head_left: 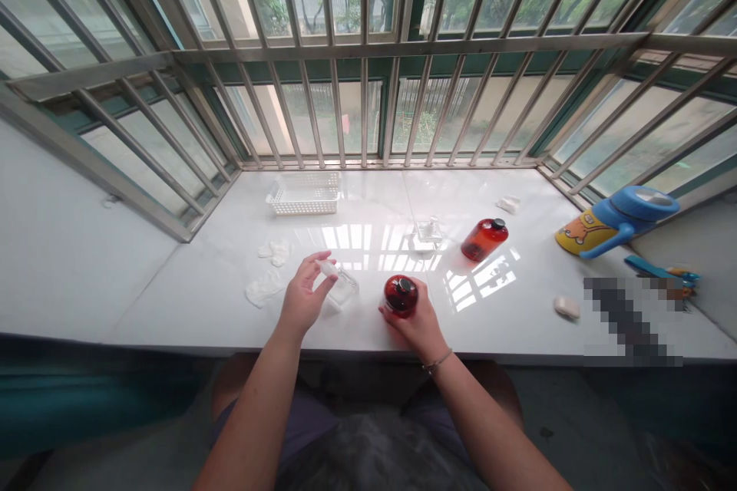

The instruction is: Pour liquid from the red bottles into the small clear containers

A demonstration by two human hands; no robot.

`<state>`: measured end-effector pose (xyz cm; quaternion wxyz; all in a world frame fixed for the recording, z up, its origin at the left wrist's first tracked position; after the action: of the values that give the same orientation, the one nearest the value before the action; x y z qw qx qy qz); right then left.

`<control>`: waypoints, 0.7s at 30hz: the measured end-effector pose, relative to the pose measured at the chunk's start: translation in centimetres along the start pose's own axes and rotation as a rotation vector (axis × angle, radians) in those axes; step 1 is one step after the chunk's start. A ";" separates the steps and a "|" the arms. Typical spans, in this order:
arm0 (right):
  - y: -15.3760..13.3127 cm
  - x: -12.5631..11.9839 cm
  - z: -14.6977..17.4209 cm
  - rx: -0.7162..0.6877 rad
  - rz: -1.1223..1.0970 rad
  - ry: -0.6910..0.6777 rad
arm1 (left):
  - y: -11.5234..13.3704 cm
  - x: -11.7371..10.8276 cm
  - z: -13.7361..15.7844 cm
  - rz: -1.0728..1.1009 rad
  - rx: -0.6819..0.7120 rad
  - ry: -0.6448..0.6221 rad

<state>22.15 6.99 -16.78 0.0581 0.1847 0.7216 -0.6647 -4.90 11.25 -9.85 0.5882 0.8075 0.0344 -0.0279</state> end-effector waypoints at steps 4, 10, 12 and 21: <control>-0.3 -0.1 0.1 0.004 -0.006 -0.009 | 0.2 0.0 0.1 -0.029 0.007 0.033; -0.3 -0.1 0.1 0.009 -0.006 -0.010 | 0.7 0.0 0.1 0.015 -0.006 0.072; -0.2 -0.1 0.0 0.005 -0.003 -0.006 | 0.9 0.0 0.1 0.030 -0.007 0.076; -0.4 -0.1 0.1 -0.002 0.003 0.001 | 0.6 0.1 -0.1 -0.023 -0.009 0.076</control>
<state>22.12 6.84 -16.38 0.0589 0.1858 0.7221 -0.6638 -4.71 11.17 -9.25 0.5898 0.8048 0.0661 -0.0036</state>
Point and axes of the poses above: each hand's wrist, its own z-axis away from the middle knuckle, its own x-axis out of the palm, y = z × x, the point moved 1 cm from there along -z, towards the middle knuckle, and after that the axes turned 5 degrees about x, right-handed, at the moved point
